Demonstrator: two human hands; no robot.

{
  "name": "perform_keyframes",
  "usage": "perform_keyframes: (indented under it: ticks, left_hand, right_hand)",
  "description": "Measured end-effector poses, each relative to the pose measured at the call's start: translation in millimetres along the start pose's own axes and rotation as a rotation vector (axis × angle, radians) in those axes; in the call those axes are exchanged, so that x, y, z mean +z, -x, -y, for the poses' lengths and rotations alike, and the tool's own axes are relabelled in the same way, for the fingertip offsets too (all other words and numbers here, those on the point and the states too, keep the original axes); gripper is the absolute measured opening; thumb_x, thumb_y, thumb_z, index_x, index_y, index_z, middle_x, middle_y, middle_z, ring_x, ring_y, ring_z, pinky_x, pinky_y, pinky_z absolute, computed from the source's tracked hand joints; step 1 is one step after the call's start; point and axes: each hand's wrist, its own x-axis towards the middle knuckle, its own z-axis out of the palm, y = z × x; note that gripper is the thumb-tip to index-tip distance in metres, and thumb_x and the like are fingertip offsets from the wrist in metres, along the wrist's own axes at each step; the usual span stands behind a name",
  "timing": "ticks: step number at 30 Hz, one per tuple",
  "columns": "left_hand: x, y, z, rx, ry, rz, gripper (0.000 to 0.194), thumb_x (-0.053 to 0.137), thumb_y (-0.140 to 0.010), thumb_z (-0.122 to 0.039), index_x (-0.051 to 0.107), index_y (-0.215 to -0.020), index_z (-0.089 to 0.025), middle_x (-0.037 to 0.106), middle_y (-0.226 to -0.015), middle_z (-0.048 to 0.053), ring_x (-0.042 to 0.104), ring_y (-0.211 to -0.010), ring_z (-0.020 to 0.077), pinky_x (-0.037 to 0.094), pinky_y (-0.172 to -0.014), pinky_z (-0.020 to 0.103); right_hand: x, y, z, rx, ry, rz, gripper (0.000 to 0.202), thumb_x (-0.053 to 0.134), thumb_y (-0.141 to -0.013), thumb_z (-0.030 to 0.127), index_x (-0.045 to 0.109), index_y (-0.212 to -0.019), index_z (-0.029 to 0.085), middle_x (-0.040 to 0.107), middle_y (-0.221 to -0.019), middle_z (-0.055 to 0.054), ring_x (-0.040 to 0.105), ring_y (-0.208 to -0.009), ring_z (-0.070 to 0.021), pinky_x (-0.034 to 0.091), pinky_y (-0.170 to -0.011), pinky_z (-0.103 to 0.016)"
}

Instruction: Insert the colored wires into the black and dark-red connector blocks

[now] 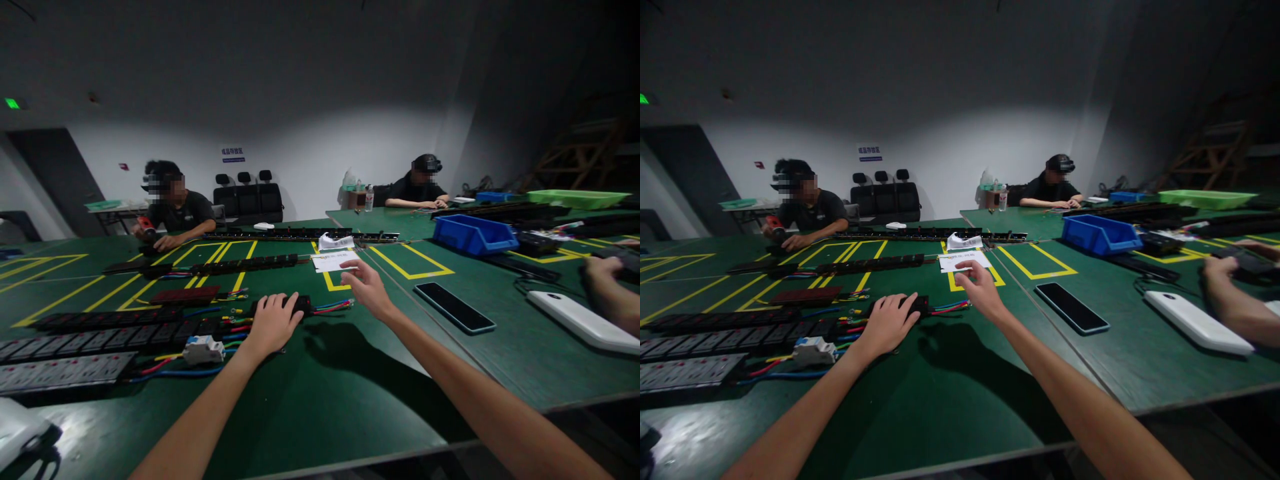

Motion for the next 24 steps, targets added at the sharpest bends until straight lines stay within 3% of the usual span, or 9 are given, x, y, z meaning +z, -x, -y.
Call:
perform_keyframes:
  ticks: [2, 4, 7, 10, 12, 16, 24]
  left_hand:
    - [-0.1, 0, 0, 0.000, 0.008, 0.006, 0.055, 0.030, -0.104, -0.051, 0.051, -0.145, -0.022, 0.061, -0.135, 0.014, 0.053, -0.127, 0.0293, 0.037, -0.109, 0.049]
    - [1.0, 0, 0, -0.003, 0.010, 0.004, 0.055, 0.029, -0.103, -0.052, 0.050, -0.145, -0.023, 0.061, -0.135, 0.014, 0.053, -0.127, 0.0296, 0.037, -0.108, 0.049]
    - [3.1, 0, 1, 0.000, 0.009, -0.008, 0.056, 0.029, -0.103, -0.052, 0.050, -0.146, -0.023, 0.061, -0.135, 0.013, 0.053, -0.127, 0.0298, 0.036, -0.108, 0.050]
    - [3.7, 0, 2, 0.005, 0.008, -0.002, 0.056, 0.028, -0.103, -0.053, 0.049, -0.146, -0.023, 0.061, -0.135, 0.014, 0.053, -0.127, 0.0295, 0.036, -0.108, 0.049]
    - [3.0, 0, 1, 0.004, 0.002, 0.004, 0.056, 0.028, -0.103, -0.053, 0.049, -0.146, -0.023, 0.061, -0.136, 0.014, 0.053, -0.127, 0.0295, 0.036, -0.108, 0.049]
    - [1.0, 0, 0, -0.004, -0.007, 0.010, 0.055, 0.029, -0.104, -0.051, 0.050, -0.146, -0.022, 0.061, -0.136, 0.014, 0.053, -0.127, 0.0295, 0.035, -0.109, 0.049]
    - [1.5, -1, 0, -0.011, 0.002, 0.021, 0.057, 0.028, -0.104, -0.053, 0.049, -0.147, -0.022, 0.060, -0.137, 0.014, 0.052, -0.129, 0.0306, 0.036, -0.109, 0.052]
  right_hand:
    - [-2, -2, 2, -0.033, 0.157, -0.090, 0.029, 0.051, -0.088, 0.042, 0.061, -0.097, 0.017, 0.067, -0.076, -0.004, 0.064, -0.066, -0.0170, 0.049, -0.061, -0.026]
    - [-4, -1, 1, -0.020, 0.416, -0.098, 0.027, 0.046, -0.092, 0.037, 0.064, -0.093, 0.017, 0.069, -0.076, -0.005, 0.065, -0.070, -0.0183, 0.047, -0.064, -0.027]
    - [-3, 2, -3, 0.052, 0.874, 0.022, 0.025, 0.046, -0.096, 0.035, 0.068, -0.098, 0.021, 0.074, -0.089, -0.007, 0.067, -0.078, -0.0195, 0.044, -0.066, -0.026]
    - [0, 6, -10, 0.154, 1.127, 0.225, 0.029, 0.048, -0.098, 0.040, 0.069, -0.102, 0.020, 0.074, -0.102, -0.012, 0.070, -0.090, -0.0241, 0.045, -0.070, -0.029]
    - [0, 7, -15, 0.204, 1.171, 0.300, 0.034, 0.048, -0.098, 0.043, 0.070, -0.105, 0.019, 0.073, -0.107, -0.015, 0.070, -0.095, -0.0273, 0.047, -0.073, -0.032]
    - [-1, 6, -20, 0.219, 1.170, 0.306, 0.035, 0.047, -0.097, 0.042, 0.070, -0.110, 0.019, 0.072, -0.110, -0.016, 0.069, -0.099, -0.0297, 0.048, -0.077, -0.036]
    - [-1, 5, -24, 0.181, 1.029, 0.287, 0.031, 0.052, -0.095, 0.041, 0.070, -0.108, 0.020, 0.068, -0.108, -0.012, 0.067, -0.093, -0.0242, 0.045, -0.074, -0.030]
